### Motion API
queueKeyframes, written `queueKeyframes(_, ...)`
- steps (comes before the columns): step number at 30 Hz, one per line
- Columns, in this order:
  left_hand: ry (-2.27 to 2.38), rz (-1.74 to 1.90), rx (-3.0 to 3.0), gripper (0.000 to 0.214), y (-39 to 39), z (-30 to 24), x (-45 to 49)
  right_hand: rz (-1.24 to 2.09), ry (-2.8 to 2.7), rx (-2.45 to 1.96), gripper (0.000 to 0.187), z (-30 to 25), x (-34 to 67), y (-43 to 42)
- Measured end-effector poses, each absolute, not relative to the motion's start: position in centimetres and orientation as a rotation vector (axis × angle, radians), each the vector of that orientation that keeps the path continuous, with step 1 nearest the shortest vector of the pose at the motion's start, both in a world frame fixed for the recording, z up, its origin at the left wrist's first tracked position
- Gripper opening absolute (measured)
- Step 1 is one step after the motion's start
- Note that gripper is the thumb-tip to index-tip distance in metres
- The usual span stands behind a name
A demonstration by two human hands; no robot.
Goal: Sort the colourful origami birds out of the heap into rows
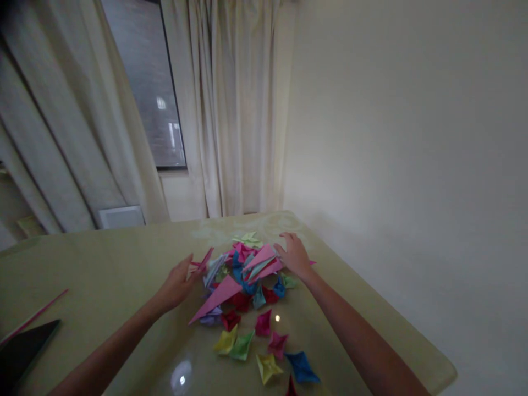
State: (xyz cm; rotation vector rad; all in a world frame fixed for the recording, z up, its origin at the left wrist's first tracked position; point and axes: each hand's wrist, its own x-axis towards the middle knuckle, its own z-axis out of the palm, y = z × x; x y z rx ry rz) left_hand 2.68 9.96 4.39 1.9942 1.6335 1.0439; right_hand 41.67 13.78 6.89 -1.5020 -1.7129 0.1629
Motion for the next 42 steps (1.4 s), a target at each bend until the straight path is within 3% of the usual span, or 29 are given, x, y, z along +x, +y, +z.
queueKeyframes(3,1.658,1.072,2.254,0.071,8.1,1.9,-0.2,0.151,-1.684,-1.663,0.056,5.1,46.1,12.5)
queueKeyframes(7,1.424,0.8,2.618,0.065,4.4,1.2,-0.2,0.283,-1.769,-1.722,0.065,3.7,47.7,13.0)
queueKeyframes(16,0.974,0.442,3.005,0.083,-1.7,3.0,10.6,0.627,-2.243,-1.214,0.05,4.5,32.5,19.6)
queueKeyframes(24,1.0,0.357,3.087,0.076,0.8,3.4,12.5,0.783,-2.493,-1.028,0.051,8.2,25.4,20.0)
queueKeyframes(28,1.255,0.256,2.876,0.071,3.3,4.5,11.5,0.681,-2.427,-1.114,0.047,10.1,29.5,16.1)
queueKeyframes(33,1.459,0.484,2.579,0.076,7.7,6.7,7.4,0.582,-2.401,-1.147,0.065,11.7,36.8,4.6)
queueKeyframes(37,1.643,0.777,2.502,0.05,11.6,7.7,3.3,0.548,-2.51,-1.231,0.074,11.3,40.2,-4.7)
queueKeyframes(42,1.954,0.608,2.314,0.07,13.6,6.2,-0.2,0.56,-2.591,-1.162,0.07,6.7,41.3,-8.4)
